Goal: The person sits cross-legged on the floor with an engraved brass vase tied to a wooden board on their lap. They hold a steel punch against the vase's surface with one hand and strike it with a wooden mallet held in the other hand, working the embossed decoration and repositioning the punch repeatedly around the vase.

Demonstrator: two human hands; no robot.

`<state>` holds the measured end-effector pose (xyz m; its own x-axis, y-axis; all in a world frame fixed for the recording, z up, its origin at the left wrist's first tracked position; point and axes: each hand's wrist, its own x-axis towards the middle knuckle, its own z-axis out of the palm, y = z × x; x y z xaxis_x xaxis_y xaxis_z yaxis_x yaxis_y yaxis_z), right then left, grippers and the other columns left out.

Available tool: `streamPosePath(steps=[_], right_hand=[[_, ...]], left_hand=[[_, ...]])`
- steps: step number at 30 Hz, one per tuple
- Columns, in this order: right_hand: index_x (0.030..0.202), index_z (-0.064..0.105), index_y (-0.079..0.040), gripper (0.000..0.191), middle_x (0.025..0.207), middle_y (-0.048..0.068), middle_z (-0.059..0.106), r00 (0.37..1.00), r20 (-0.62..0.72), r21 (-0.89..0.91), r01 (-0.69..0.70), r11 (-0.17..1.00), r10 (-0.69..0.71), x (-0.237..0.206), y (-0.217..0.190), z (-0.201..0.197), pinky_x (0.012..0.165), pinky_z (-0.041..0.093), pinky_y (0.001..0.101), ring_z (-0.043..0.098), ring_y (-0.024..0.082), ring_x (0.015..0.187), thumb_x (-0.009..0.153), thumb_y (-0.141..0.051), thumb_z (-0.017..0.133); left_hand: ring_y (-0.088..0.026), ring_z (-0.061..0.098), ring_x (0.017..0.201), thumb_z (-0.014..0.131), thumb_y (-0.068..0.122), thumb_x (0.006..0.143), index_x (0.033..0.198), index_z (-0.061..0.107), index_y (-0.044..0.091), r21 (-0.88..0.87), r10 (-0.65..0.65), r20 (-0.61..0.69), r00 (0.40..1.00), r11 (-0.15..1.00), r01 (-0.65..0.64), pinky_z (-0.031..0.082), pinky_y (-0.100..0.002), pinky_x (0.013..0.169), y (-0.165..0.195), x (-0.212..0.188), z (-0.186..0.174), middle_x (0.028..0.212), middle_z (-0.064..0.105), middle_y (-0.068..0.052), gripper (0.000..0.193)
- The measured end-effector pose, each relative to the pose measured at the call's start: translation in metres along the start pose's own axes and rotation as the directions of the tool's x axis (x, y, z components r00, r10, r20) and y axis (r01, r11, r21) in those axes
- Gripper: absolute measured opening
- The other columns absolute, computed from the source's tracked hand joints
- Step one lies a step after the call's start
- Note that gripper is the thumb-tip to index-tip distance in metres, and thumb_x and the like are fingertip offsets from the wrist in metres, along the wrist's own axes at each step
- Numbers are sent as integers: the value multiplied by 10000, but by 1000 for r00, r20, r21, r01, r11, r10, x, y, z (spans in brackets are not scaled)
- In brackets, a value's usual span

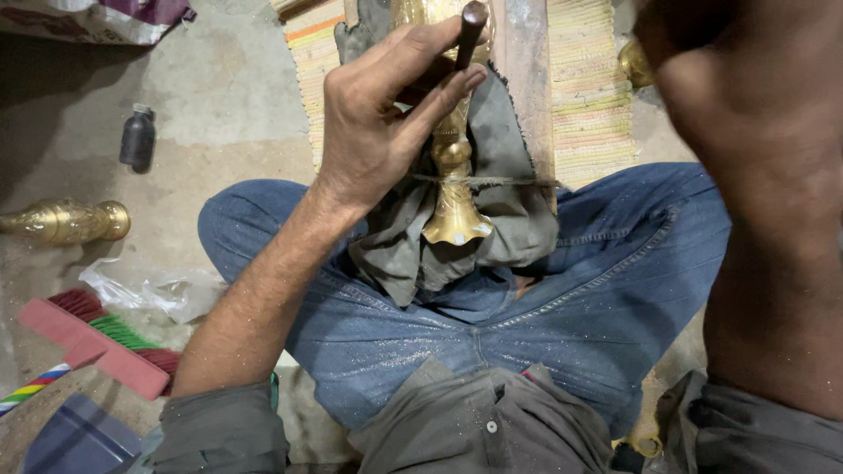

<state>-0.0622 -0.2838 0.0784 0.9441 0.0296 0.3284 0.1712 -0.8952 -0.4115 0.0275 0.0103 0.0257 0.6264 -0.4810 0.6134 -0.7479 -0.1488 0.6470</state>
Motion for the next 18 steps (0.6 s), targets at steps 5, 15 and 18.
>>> streamPosePath(steps=[5, 15, 18], right_hand=[[1011, 687, -7, 88, 822, 117, 687, 983, 6, -149, 180, 972, -181, -1, 2, 1, 594, 504, 278, 672, 180, 673, 1096, -17, 665], [1024, 705, -18, 111, 793, 95, 678, 918, 38, -370, 380, 848, -395, 25, 44, 12, 589, 507, 258, 655, 158, 648, 1115, -80, 720], [1028, 710, -21, 124, 784, 88, 675, 903, 50, -387, 412, 825, -427, 30, 52, 14, 587, 508, 251, 650, 151, 641, 1120, -99, 737]], left_hand=[[-111, 800, 949, 829, 151, 1060, 1343, 664, 88, 22, -47, -34, 998, 999, 48, 682, -233, 815, 4, -1, 0, 1149, 770, -37, 333], [-117, 799, 952, 832, 124, 1039, 1323, 661, 55, 11, -62, -86, 994, 998, 63, 675, -244, 817, 5, -4, 4, 1127, 772, -44, 339], [-108, 802, 938, 826, 112, 1044, 1314, 666, 61, -33, -87, -77, 993, 996, 84, 677, -239, 810, 4, -6, 4, 1132, 777, -38, 318]])
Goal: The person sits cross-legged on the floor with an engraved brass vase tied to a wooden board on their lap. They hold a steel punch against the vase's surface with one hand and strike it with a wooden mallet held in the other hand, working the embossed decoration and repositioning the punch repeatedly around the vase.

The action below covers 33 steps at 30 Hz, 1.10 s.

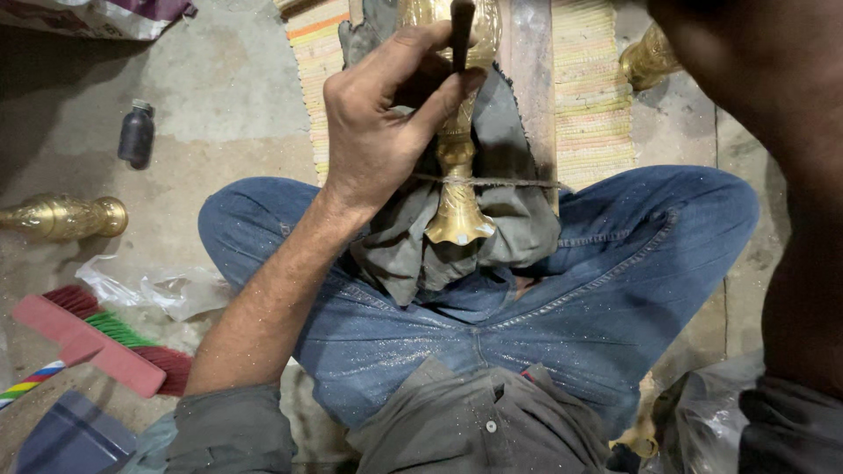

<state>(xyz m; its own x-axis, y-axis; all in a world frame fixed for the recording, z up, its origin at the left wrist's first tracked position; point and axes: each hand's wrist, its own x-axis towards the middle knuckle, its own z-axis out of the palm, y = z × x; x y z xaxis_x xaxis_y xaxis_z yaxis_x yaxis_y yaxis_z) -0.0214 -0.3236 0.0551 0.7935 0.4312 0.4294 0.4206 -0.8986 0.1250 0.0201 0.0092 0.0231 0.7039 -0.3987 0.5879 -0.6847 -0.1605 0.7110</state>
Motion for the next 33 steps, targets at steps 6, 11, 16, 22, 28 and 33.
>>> streamPosePath(steps=[6, 11, 16, 22, 28, 33], right_hand=[[1081, 717, 12, 124, 851, 133, 702, 996, 70, 198, -66, 978, 53, 1, -13, -9, 623, 540, 284, 680, 178, 711, 1135, -99, 706], [1059, 731, -7, 151, 781, 140, 686, 947, 206, 238, -293, 926, 247, 16, -28, -24, 557, 515, 316, 654, 184, 633, 1136, -103, 644], [1017, 735, 3, 174, 723, 133, 674, 969, 156, 95, -206, 974, 190, 23, -40, -34, 516, 493, 310, 636, 198, 595, 1144, -113, 707], [1006, 726, -9, 140, 729, 110, 667, 993, 75, 50, -92, 994, 89, 25, -39, -37, 543, 478, 280, 620, 163, 572, 1126, -72, 695], [1053, 733, -35, 187, 700, 73, 649, 996, 54, -40, -66, 997, 68, 21, -36, -33, 499, 459, 252, 594, 134, 549, 1163, -185, 720], [1029, 732, -56, 160, 723, 64, 661, 997, 54, 0, -62, 998, 62, 31, -38, -37, 566, 483, 258, 613, 129, 592, 1129, -176, 696]], left_hand=[[-112, 795, 1000, 792, 116, 1070, 1358, 643, 89, -55, 38, 1, 999, 998, -38, 665, -241, 862, -7, 0, 2, 1181, 761, -36, 326], [-114, 795, 1063, 759, 98, 1115, 1415, 617, 119, -114, 40, 37, 999, 993, -36, 657, -235, 919, -7, -4, 0, 1222, 739, -22, 332], [-129, 788, 1105, 743, 91, 1132, 1402, 607, 116, -145, 36, 30, 999, 989, -31, 655, -246, 952, -8, -5, 1, 1263, 729, -41, 303], [-132, 814, 990, 779, 99, 1078, 1385, 641, 84, -89, -16, -9, 1000, 996, 15, 708, -240, 860, -11, -7, 4, 1220, 770, -50, 337], [-143, 805, 1017, 800, 115, 1073, 1355, 653, 65, -87, -4, -23, 1000, 996, 2, 711, -250, 868, -9, -6, 4, 1210, 758, -67, 322], [-143, 814, 1000, 824, 148, 1063, 1357, 661, 97, -47, -6, -42, 999, 999, 4, 703, -255, 865, 4, 3, 2, 1189, 777, -43, 340]])
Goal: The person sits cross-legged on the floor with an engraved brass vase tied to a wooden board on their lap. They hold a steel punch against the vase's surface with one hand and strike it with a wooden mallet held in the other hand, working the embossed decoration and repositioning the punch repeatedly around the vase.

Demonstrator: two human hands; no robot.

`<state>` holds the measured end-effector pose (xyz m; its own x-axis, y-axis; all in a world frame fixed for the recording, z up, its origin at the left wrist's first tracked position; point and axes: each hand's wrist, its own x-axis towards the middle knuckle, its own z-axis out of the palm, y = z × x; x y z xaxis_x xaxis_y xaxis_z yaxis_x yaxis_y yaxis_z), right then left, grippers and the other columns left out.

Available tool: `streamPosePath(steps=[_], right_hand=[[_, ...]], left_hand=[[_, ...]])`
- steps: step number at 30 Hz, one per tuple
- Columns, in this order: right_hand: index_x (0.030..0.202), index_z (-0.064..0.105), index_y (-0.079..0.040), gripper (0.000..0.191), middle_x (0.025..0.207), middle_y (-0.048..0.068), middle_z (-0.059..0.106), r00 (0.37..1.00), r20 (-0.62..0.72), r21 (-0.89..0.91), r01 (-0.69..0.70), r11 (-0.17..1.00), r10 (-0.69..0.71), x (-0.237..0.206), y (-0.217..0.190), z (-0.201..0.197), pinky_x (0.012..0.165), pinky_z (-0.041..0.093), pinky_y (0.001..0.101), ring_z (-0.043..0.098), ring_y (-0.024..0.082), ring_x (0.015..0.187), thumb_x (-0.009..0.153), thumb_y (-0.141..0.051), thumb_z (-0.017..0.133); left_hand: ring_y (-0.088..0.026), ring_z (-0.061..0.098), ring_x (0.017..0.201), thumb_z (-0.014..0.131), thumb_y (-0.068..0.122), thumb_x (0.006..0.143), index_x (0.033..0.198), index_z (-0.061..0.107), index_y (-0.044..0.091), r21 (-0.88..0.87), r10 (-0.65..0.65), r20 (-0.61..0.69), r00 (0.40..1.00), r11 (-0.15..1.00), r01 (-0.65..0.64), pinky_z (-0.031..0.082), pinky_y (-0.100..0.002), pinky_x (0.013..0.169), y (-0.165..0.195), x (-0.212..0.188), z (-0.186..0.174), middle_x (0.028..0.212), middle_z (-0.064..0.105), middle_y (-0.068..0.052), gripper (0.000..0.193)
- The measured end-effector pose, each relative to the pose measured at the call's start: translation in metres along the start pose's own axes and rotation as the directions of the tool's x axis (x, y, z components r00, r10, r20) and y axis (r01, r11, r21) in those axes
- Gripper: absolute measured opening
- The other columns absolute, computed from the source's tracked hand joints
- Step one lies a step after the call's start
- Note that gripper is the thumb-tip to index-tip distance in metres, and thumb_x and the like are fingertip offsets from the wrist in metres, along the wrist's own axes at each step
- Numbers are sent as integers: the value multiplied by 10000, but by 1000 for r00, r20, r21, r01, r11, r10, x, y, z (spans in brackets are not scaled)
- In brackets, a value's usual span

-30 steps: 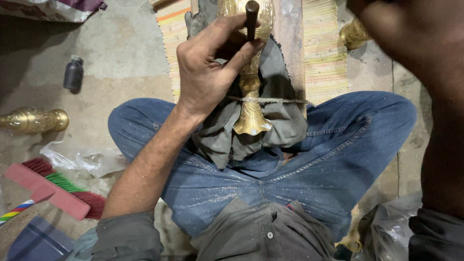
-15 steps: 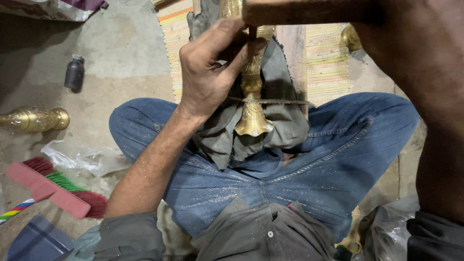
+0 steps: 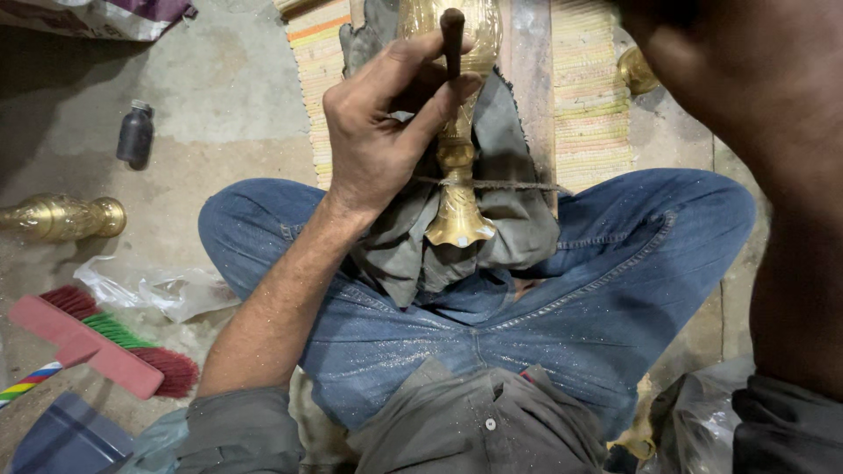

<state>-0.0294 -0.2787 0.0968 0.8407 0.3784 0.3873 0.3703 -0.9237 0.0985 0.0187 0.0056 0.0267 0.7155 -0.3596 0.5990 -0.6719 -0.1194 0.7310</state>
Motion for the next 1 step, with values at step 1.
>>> streamPosePath(steps=[1], right_hand=[[1029, 732, -56, 160, 723, 64, 661, 1000, 2, -1, -1, 1000, 1, -3, 1, -10, 566, 483, 258, 613, 129, 592, 1129, -176, 696]], left_hand=[[-143, 814, 1000, 824, 148, 1063, 1357, 661, 97, -2, -1, 0, 1000, 1000, 1, 703, -255, 865, 6, -2, 0, 1189, 777, -43, 340]])
